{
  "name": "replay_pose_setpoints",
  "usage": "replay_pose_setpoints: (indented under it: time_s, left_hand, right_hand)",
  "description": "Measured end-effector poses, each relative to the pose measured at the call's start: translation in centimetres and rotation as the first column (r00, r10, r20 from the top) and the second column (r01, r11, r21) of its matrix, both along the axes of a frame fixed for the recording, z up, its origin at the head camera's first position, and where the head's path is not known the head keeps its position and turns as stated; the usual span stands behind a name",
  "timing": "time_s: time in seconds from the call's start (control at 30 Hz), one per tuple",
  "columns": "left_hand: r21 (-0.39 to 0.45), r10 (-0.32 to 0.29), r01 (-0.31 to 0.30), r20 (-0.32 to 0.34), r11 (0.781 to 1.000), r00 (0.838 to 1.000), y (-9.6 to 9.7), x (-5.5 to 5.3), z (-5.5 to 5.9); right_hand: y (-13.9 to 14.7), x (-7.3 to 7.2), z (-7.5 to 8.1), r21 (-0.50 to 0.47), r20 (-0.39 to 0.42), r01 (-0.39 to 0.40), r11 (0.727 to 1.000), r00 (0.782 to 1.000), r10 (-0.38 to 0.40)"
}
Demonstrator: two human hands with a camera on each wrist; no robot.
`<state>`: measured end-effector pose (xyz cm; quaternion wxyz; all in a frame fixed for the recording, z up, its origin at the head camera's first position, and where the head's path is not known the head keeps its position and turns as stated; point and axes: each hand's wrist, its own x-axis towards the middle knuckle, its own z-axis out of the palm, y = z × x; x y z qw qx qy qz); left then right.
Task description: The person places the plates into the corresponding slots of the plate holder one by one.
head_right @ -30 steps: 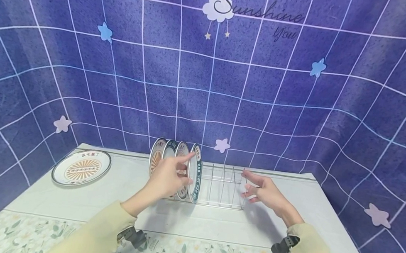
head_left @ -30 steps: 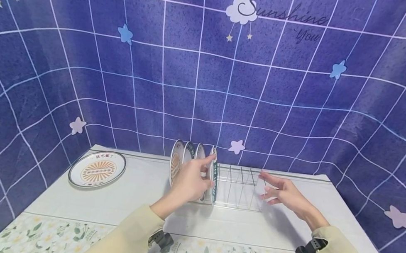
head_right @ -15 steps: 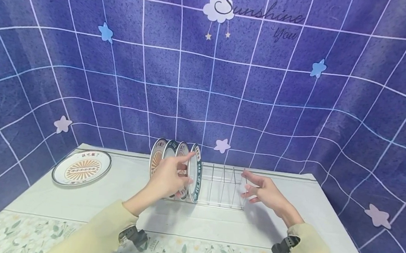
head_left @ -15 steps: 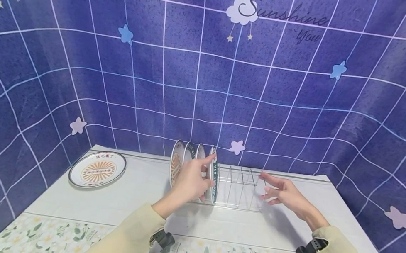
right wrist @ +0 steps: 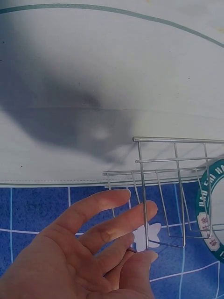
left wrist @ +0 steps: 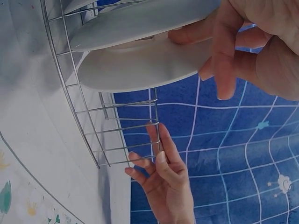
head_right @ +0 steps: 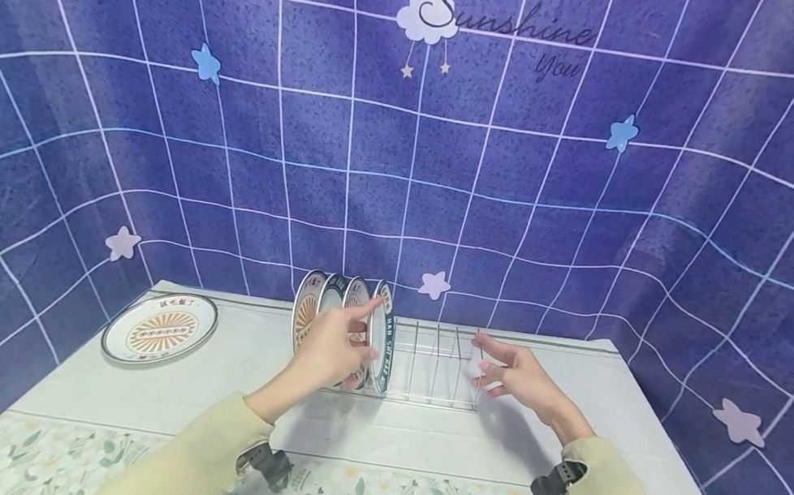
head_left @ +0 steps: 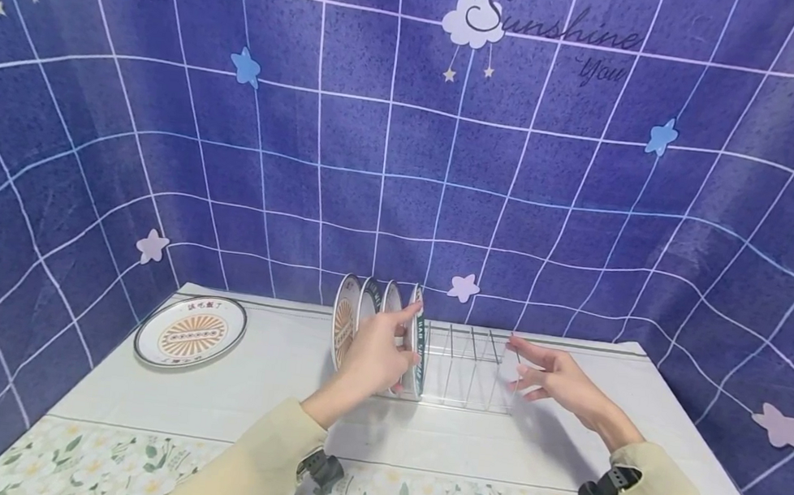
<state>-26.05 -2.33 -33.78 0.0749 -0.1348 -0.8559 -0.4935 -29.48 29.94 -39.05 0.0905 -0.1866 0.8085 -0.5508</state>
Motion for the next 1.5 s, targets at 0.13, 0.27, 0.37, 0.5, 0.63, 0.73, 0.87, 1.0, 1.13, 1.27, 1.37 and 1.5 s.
replay_pose_setpoints:
  time_s: [0.13, 0.27, 0.37, 0.5, 0.63, 0.73, 0.87, 1.0, 1.13, 1.27, 1.37, 1.5]
  left_hand:
    - [0.003, 0.005, -0.005, -0.011, 1.0, 1.0, 0.0, 0.1, 0.0]
    - [-0.011, 0.005, -0.005, -0.026, 1.0, 1.0, 0.0, 0.2, 0.1]
    - [-0.013, -0.004, 0.004, -0.036, 1.0, 0.999, -0.1, 0.4, 0.0]
    - [-0.017, -0.019, 0.018, -0.056, 1.0, 0.998, -0.2, 0.5, 0.0]
    - [-0.054, -0.017, 0.013, -0.087, 0.998, 0.996, -0.3, 0.6, 0.1]
    - [-0.07, -0.011, 0.004, -0.094, 0.998, 0.995, -0.4, 0.6, 0.1]
    - [-0.059, -0.005, -0.001, -0.1, 0.998, 0.995, -0.5, 0.7, 0.1]
    - [-0.041, 0.011, -0.015, -0.105, 0.999, 0.994, -0.5, 0.8, 0.1]
    - [-0.016, 0.026, -0.028, -0.086, 0.999, 0.996, -0.6, 0.7, 0.0]
    - [-0.007, 0.024, -0.025, -0.081, 1.0, 0.996, -0.7, 0.8, 0.0]
    - [0.001, 0.011, -0.011, -0.095, 1.0, 0.995, -0.9, 1.1, 0.1]
    - [-0.005, -0.008, 0.008, -0.111, 1.0, 0.994, -1.6, 1.7, 0.5]
  right_hand:
    - [0.0, 0.0, 0.0, -0.002, 0.0, -0.002, 1.0, 1.0, 0.002]
    - [0.0, 0.0, 0.1, -0.004, -0.001, -0.002, 1.0, 1.0, 0.002]
    - [-0.1, 0.0, 0.1, -0.003, 0.0, -0.002, 1.0, 1.0, 0.002]
    - [-0.1, 0.0, 0.1, 0.0, 0.004, -0.003, 1.0, 1.0, 0.003]
    - [-0.2, 0.0, 0.3, 0.002, 0.001, -0.003, 1.0, 1.0, 0.003]
    - [-0.2, 0.1, 0.4, 0.002, -0.002, -0.002, 1.0, 1.0, 0.002]
    - [-0.2, 0.1, 0.4, 0.001, -0.008, -0.002, 1.0, 1.0, 0.002]
    - [-0.1, 0.1, 0.4, -0.001, -0.009, -0.003, 1.0, 1.0, 0.003]
    - [-0.1, 0.1, 0.3, 0.0, -0.006, -0.005, 1.0, 1.0, 0.005]
    - [0.0, 0.1, 0.2, 0.001, -0.006, -0.005, 1.0, 1.0, 0.005]
    - [0.1, 0.0, 0.0, 0.0, -0.004, -0.006, 1.0, 1.0, 0.006]
    - [0.2, -0.1, -0.2, -0.002, -0.004, -0.007, 1.0, 1.0, 0.007]
